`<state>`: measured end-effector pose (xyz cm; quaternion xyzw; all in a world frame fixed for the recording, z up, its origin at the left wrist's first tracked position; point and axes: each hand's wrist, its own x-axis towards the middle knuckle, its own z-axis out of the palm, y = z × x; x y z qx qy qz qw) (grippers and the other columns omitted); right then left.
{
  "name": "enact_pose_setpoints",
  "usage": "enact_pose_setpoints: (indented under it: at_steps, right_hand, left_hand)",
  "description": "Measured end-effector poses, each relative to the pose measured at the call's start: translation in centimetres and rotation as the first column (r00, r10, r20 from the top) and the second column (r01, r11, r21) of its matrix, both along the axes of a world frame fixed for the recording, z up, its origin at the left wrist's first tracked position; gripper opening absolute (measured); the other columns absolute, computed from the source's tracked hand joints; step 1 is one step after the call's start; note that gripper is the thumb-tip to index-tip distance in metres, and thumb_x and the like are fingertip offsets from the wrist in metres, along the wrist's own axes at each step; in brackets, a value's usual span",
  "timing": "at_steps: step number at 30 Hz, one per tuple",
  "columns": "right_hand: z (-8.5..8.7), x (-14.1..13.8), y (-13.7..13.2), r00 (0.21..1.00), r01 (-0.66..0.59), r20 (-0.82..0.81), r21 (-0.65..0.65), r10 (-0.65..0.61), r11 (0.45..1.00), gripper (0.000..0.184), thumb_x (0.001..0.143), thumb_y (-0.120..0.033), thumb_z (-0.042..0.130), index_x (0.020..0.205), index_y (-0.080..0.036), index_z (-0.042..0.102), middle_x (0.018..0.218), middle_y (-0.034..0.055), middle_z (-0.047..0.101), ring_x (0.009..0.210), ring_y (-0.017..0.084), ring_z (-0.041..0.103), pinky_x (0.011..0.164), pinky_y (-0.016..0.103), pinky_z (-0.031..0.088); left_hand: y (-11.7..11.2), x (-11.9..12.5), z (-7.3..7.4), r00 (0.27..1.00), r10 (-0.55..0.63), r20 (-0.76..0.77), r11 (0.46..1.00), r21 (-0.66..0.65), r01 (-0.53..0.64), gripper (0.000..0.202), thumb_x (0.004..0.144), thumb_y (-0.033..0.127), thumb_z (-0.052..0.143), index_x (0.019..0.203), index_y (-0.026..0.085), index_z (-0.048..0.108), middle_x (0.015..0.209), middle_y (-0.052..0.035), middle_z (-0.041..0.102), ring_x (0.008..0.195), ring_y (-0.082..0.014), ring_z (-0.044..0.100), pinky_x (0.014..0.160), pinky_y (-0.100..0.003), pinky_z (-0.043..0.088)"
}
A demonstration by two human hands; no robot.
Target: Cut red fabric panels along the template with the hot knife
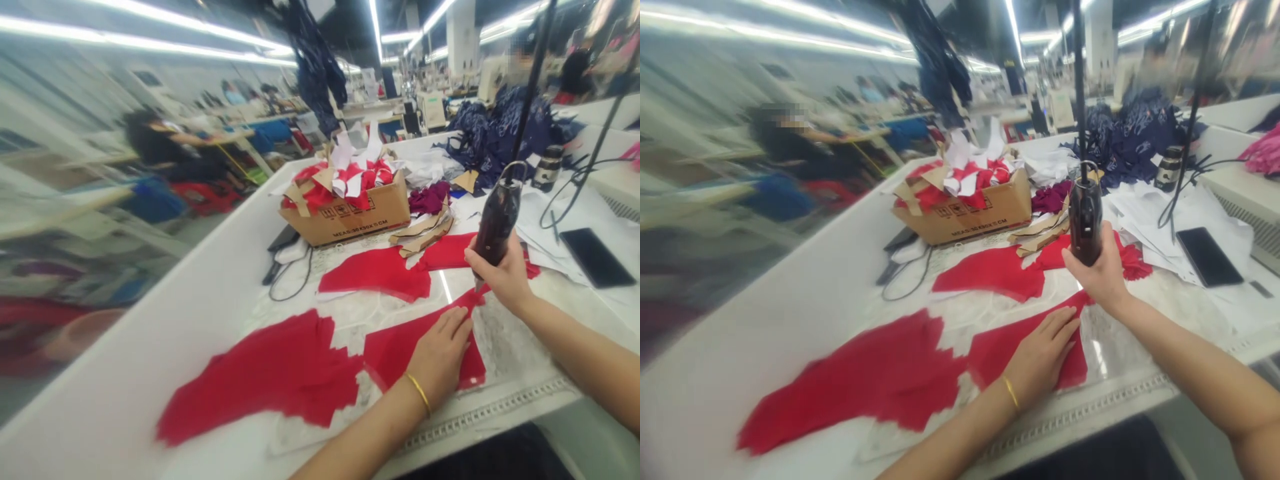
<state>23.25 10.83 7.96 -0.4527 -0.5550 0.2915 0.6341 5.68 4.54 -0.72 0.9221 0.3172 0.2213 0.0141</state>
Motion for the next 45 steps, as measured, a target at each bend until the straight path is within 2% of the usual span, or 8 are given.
enact_pose_setpoints:
  at_steps: [4, 7, 15, 20, 24, 28, 32, 45]
  right_hand:
    - [0.0, -1.0, -0.1, 0.998, -0.068, -0.005, 0.006, 0.068, 0.998, 0.039, 0.077, -0.044, 0.076, 0.092, -0.026, 0.045, 0.074, -0.0042, 0.058, 0.064, 0.016, 0.056, 0.061, 0.035, 0.052]
    - [-0.3, -1.0, 0.1, 0.998, -0.056, 0.015, 0.024, 0.056, 0.998, 0.038, 0.078, -0.043, 0.076, 0.093, -0.026, 0.045, 0.075, -0.0043, 0.059, 0.063, 0.015, 0.056, 0.061, 0.034, 0.052]
    - [-1.0, 1.8, 1.4, 0.995, 0.086, 0.035, 0.068, -0.089, 0.994, 0.039, 0.079, -0.038, 0.074, 0.100, -0.027, 0.043, 0.079, -0.0050, 0.060, 0.069, 0.017, 0.061, 0.068, 0.037, 0.054]
    - [-0.3, 3.0, 1.5, 0.981, 0.153, 0.100, 0.110, -0.164, 0.982, 0.036, 0.079, -0.044, 0.075, 0.097, -0.026, 0.049, 0.080, -0.0022, 0.062, 0.069, 0.018, 0.060, 0.068, 0.039, 0.054]
    - [0.2, 3.3, 1.2, 0.957, 0.220, 0.165, 0.130, -0.240, 0.967, 0.029, 0.076, -0.037, 0.075, 0.091, -0.026, 0.052, 0.079, -0.0006, 0.062, 0.070, 0.019, 0.061, 0.068, 0.040, 0.056]
    - [0.1, 3.1, 1.0, 0.960, 0.217, 0.150, 0.137, -0.237, 0.966, 0.025, 0.077, -0.034, 0.069, 0.095, -0.025, 0.055, 0.075, -0.0005, 0.060, 0.065, 0.019, 0.059, 0.063, 0.039, 0.054]
    - [-0.3, 2.8, 1.1, 0.968, 0.218, 0.099, 0.122, -0.231, 0.968, 0.024, 0.078, -0.035, 0.070, 0.093, -0.026, 0.054, 0.072, -0.0013, 0.060, 0.061, 0.018, 0.058, 0.061, 0.038, 0.052]
    - [-0.3, 2.4, 1.3, 0.983, 0.181, 0.002, 0.112, -0.182, 0.977, 0.031, 0.079, -0.036, 0.071, 0.100, -0.028, 0.049, 0.073, -0.0016, 0.060, 0.060, 0.019, 0.059, 0.056, 0.037, 0.053]
  left_hand:
    - [-0.2, -0.2, -0.1, 1.000, 0.003, 0.000, 0.999, -0.034, -0.003, 0.039, 0.102, 0.013, 0.041, 0.137, 0.012, 0.057, 0.140, -0.0206, 0.063, 0.134, -0.0311, 0.060, 0.111, -0.051, 0.056]
    - [-0.2, -0.2, 0.0, 1.000, 0.001, 0.003, 0.999, -0.037, -0.001, 0.039, 0.102, 0.014, 0.041, 0.138, 0.012, 0.057, 0.140, -0.0205, 0.063, 0.134, -0.0313, 0.061, 0.111, -0.051, 0.056]
    - [-0.1, -0.2, 0.7, 1.000, -0.011, 0.001, 0.997, -0.079, 0.011, 0.038, 0.104, 0.014, 0.039, 0.138, 0.012, 0.056, 0.140, -0.0184, 0.063, 0.136, -0.0296, 0.058, 0.113, -0.049, 0.055]
    - [0.3, 0.2, 0.9, 1.000, -0.023, 0.011, 0.992, -0.126, 0.024, 0.040, 0.106, 0.019, 0.041, 0.145, 0.013, 0.050, 0.148, -0.0176, 0.058, 0.145, -0.0286, 0.050, 0.118, -0.049, 0.050]
    - [1.3, 1.3, 0.8, 0.998, -0.049, -0.039, 0.985, -0.167, 0.042, 0.045, 0.107, 0.028, 0.045, 0.149, 0.013, 0.046, 0.156, -0.0183, 0.051, 0.151, -0.0284, 0.042, 0.122, -0.049, 0.045]
    - [2.4, 2.6, 0.5, 0.997, -0.067, -0.050, 0.982, -0.181, 0.057, 0.052, 0.107, 0.036, 0.049, 0.150, 0.008, 0.044, 0.159, -0.0222, 0.046, 0.153, -0.0311, 0.037, 0.124, -0.049, 0.041]
    - [3.3, 3.5, 0.1, 0.997, -0.072, -0.016, 0.973, -0.222, 0.066, 0.055, 0.107, 0.041, 0.049, 0.153, 0.011, 0.041, 0.160, -0.0210, 0.044, 0.154, -0.0295, 0.036, 0.125, -0.050, 0.040]
    - [3.8, 3.9, -0.4, 0.996, -0.092, 0.022, 0.968, -0.231, 0.094, 0.059, 0.107, 0.047, 0.049, 0.153, 0.011, 0.040, 0.160, -0.0231, 0.043, 0.153, -0.0339, 0.038, 0.123, -0.055, 0.041]
